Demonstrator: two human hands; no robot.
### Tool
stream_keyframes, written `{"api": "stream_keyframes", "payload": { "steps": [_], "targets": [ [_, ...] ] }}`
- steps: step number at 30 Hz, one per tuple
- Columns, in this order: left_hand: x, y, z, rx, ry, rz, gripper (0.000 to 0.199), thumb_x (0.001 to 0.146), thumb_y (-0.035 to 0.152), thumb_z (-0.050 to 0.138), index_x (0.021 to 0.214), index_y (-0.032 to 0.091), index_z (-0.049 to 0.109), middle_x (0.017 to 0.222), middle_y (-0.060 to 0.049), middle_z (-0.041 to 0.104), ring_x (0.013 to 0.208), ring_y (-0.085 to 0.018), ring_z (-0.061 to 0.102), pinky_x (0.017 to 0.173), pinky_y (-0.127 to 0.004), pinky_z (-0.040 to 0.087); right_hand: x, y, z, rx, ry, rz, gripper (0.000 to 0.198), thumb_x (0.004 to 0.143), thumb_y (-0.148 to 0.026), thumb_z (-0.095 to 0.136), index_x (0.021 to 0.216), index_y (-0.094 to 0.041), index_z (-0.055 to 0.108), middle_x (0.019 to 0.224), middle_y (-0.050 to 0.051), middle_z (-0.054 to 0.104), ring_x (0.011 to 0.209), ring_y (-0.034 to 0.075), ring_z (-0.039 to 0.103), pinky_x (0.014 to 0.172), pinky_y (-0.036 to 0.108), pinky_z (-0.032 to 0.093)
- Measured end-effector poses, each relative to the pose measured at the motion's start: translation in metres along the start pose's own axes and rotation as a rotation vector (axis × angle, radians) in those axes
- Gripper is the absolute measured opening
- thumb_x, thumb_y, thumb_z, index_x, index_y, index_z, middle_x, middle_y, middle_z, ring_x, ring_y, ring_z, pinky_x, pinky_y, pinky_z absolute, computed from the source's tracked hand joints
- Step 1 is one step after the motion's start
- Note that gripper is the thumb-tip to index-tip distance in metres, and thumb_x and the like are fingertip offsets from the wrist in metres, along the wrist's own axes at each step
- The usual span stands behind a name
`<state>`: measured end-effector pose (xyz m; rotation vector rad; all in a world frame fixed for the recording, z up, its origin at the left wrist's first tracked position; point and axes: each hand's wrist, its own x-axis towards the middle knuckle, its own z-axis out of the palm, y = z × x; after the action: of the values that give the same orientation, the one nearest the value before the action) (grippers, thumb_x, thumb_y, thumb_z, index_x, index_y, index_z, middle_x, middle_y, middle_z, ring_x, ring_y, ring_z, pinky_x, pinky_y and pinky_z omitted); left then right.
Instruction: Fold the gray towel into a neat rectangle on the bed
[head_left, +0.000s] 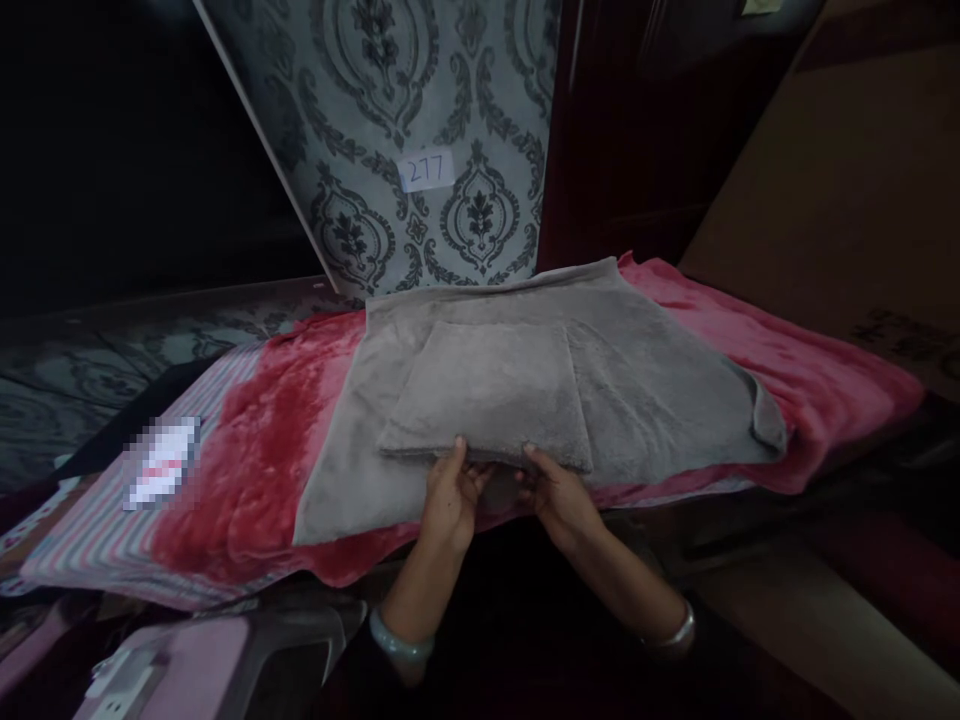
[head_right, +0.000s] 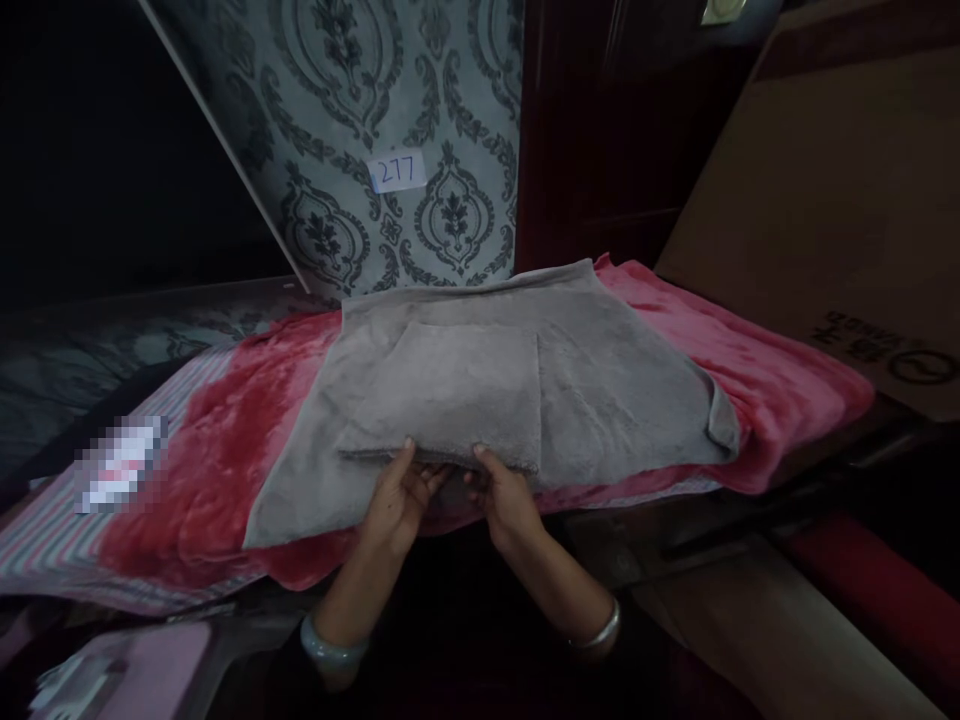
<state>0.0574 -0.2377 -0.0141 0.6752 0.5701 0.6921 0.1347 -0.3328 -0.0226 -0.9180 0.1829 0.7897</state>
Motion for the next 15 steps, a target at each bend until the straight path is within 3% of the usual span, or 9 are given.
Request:
{"api": "stream_keyframes", "payload": {
  "steps": [5, 7, 9, 12, 14, 15],
  "targets": [
    [0.010, -0.007, 0.015, -0.076, 0.198, 0.067, 0.036, 0.062, 0.021, 0.084, 0.094, 0.015, 0.067, 0.093, -0.006, 0.076, 0.084, -0.020, 0.071, 0.078, -0.032, 0.058, -0.004, 0.016, -0.005, -0.002, -0.027, 0.027, 0.033, 0.058, -0.031, 0.089, 0.081, -0.017, 0.069, 0.073, 0.000, 0.071, 0.055, 0.012, 0.058, 0.044, 0.020, 0.043],
    [0.012, -0.004, 0.016, -0.041, 0.230, 0.068, 0.035, 0.060, 0.017, 0.081, 0.092, 0.015, 0.067, 0.086, -0.004, 0.075, 0.080, -0.020, 0.071, 0.074, -0.031, 0.057, -0.010, 0.016, -0.012, -0.068, -0.126, 0.059, 0.033, 0.062, -0.037, 0.088, 0.081, -0.018, 0.071, 0.075, 0.002, 0.073, 0.058, 0.013, 0.060, 0.048, 0.020, 0.045],
    [0.011, 0.006, 0.013, 0.011, 0.214, 0.080, 0.034, 0.060, 0.017, 0.079, 0.092, 0.017, 0.068, 0.085, -0.002, 0.075, 0.080, -0.020, 0.071, 0.072, -0.031, 0.056, -0.021, 0.008, -0.022, -0.225, -0.365, 0.141, 0.034, 0.070, -0.047, 0.082, 0.086, -0.018, 0.074, 0.084, 0.006, 0.076, 0.061, 0.013, 0.064, 0.048, 0.019, 0.045],
    [0.008, 0.033, -0.003, 0.087, 0.219, 0.095, 0.030, 0.058, 0.017, 0.079, 0.086, 0.017, 0.068, 0.080, -0.001, 0.075, 0.075, -0.019, 0.071, 0.067, -0.028, 0.055, -0.038, -0.019, -0.040, -0.561, -0.846, 0.381, 0.032, 0.080, -0.049, 0.072, 0.096, -0.023, 0.079, 0.094, 0.009, 0.078, 0.058, 0.014, 0.069, 0.048, 0.019, 0.047],
    [0.005, 0.054, -0.020, 0.156, 0.231, 0.089, 0.029, 0.056, 0.015, 0.080, 0.082, 0.016, 0.067, 0.075, -0.001, 0.073, 0.069, -0.019, 0.069, 0.061, -0.027, 0.054, -0.041, -0.045, -0.046, -0.700, -1.001, 0.444, 0.033, 0.081, -0.047, 0.072, 0.103, -0.024, 0.080, 0.093, 0.009, 0.079, 0.055, 0.014, 0.070, 0.050, 0.020, 0.048],
    [0.004, 0.064, -0.030, 0.193, 0.237, 0.083, 0.029, 0.055, 0.015, 0.080, 0.082, 0.016, 0.067, 0.074, -0.001, 0.073, 0.067, -0.018, 0.069, 0.058, -0.026, 0.054, -0.037, -0.059, -0.046, -0.719, -0.995, 0.403, 0.036, 0.081, -0.047, 0.073, 0.106, -0.023, 0.079, 0.090, 0.010, 0.079, 0.055, 0.014, 0.069, 0.051, 0.021, 0.049]
  ]
}}
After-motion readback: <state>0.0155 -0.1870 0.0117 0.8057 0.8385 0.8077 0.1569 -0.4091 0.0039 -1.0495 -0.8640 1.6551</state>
